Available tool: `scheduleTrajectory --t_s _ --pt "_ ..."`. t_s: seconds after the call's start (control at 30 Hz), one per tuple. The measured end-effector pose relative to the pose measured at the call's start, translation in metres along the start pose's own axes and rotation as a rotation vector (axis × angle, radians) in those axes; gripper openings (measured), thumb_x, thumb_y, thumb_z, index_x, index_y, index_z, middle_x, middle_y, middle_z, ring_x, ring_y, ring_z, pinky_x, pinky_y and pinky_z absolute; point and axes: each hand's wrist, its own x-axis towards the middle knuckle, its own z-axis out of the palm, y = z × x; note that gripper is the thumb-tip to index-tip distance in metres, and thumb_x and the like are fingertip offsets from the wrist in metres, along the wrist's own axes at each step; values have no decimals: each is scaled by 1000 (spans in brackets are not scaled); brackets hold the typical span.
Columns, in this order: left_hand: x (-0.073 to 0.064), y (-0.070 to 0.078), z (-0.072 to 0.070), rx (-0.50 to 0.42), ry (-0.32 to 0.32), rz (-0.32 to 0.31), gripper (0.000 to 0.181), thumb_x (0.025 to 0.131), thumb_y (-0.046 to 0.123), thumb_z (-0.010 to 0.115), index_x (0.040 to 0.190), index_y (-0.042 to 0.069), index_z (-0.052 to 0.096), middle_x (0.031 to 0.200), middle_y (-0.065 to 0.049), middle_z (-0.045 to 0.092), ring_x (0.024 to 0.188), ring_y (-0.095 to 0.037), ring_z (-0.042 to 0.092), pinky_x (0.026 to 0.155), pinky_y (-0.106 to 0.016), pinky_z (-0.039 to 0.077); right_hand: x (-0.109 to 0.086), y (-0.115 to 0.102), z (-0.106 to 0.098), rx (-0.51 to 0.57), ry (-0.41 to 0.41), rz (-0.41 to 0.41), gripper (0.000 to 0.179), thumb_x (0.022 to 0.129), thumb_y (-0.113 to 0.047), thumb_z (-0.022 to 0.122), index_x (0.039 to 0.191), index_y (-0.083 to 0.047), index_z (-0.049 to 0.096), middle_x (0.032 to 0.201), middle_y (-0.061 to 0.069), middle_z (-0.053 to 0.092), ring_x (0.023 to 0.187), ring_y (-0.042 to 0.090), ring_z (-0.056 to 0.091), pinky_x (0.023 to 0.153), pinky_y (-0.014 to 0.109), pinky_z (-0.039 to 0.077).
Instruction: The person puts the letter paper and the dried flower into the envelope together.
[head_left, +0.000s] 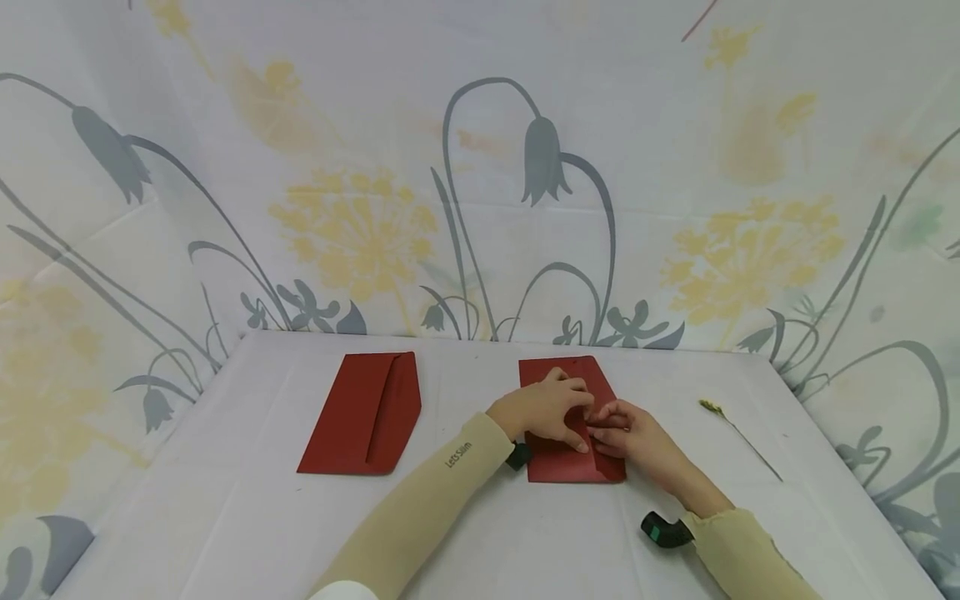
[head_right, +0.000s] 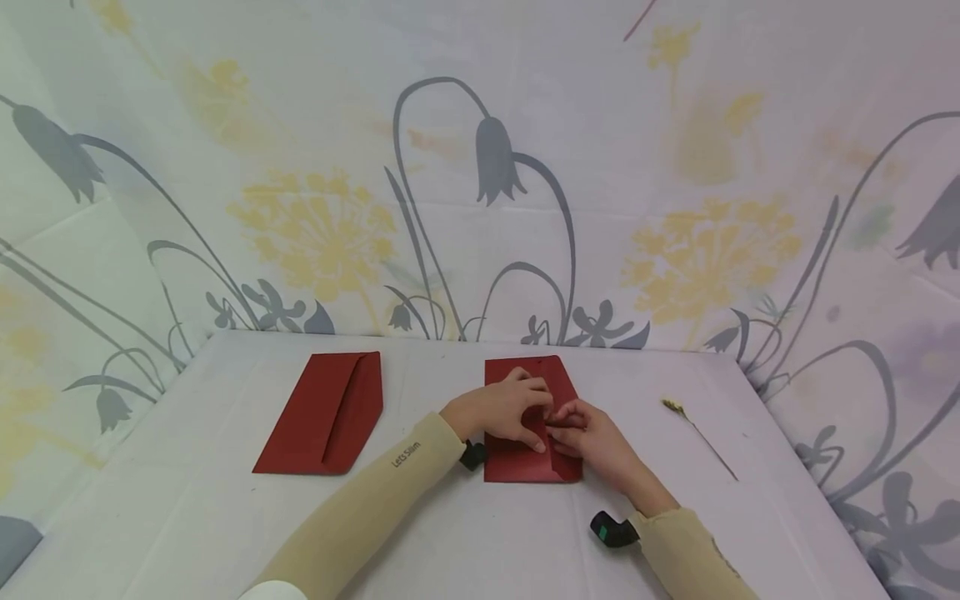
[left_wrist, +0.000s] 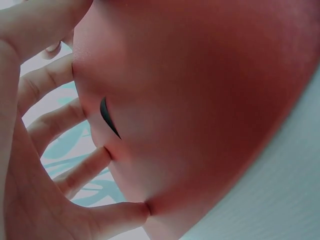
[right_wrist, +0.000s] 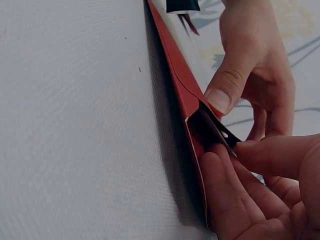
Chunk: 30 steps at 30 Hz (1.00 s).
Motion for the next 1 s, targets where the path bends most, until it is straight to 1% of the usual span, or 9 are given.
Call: scheduleTrajectory --t_s 0.1,0.27,0.43,0.53,0.63,0.77,0.87,1.0 --pt "-1 1 -1 -4 -1 2 41 82 56 75 108 29 60 129 10 47 124 -16 35 88 -23 45 1 0 -1 -19 -4 5 28 96 -5 63 118 6 49 127 24 58 108 23 65 87 32 55" --pt "-1 2 -2 0 -8 -3 41 82 57 74 110 30 60 126 9 46 124 -16 34 85 -22 46 1 0 -3 -64 -21 -1 33 95 -9 65 121 5 50 124 23 62 109 26 65 86 25 52" --pt "-2 1 -2 -6 -5 -11 40 81 57 75 109 32 62 124 11 45 125 -16 33 85 -22 46 2 0 -4 -74 -36 -1 37 95 -10 66 123 5 49 127 24 60 118 31 61 87 24 51" --pt "-1 0 -2 -19 4 -7 39 80 57 76 109 33 64 122 12 45 125 -16 32 86 -22 45 1 0 -4 -54 -37 7 37 94 -9 66 123 5 48 128 25 59 120 33 60 87 25 52" --pt "-1 0 -2 -22 9 -7 41 79 57 77 110 33 66 122 12 45 126 -16 32 86 -22 45 1 0 -5 -34 -30 14 34 94 -7 66 121 6 49 129 25 58 117 30 62 87 27 53" --pt "-1 1 -1 -15 13 -12 41 79 57 78 111 33 67 123 12 45 126 -16 31 85 -22 46 -1 -1 -6 -9 3 10 32 94 -6 66 118 7 49 128 25 59 113 27 64 86 30 55" --pt "-1 3 0 -2 17 -18 41 78 57 78 110 33 67 123 12 45 126 -17 32 85 -23 46 -4 0 -11 -4 21 11 33 94 -6 67 119 7 50 128 25 60 113 24 65 85 33 55" --pt "-1 4 1 15 25 -21 40 78 57 79 109 35 69 123 11 46 126 -18 33 89 -26 47 -8 1 -19 -14 27 7 34 95 -6 65 122 8 50 128 25 59 110 18 66 85 31 55"
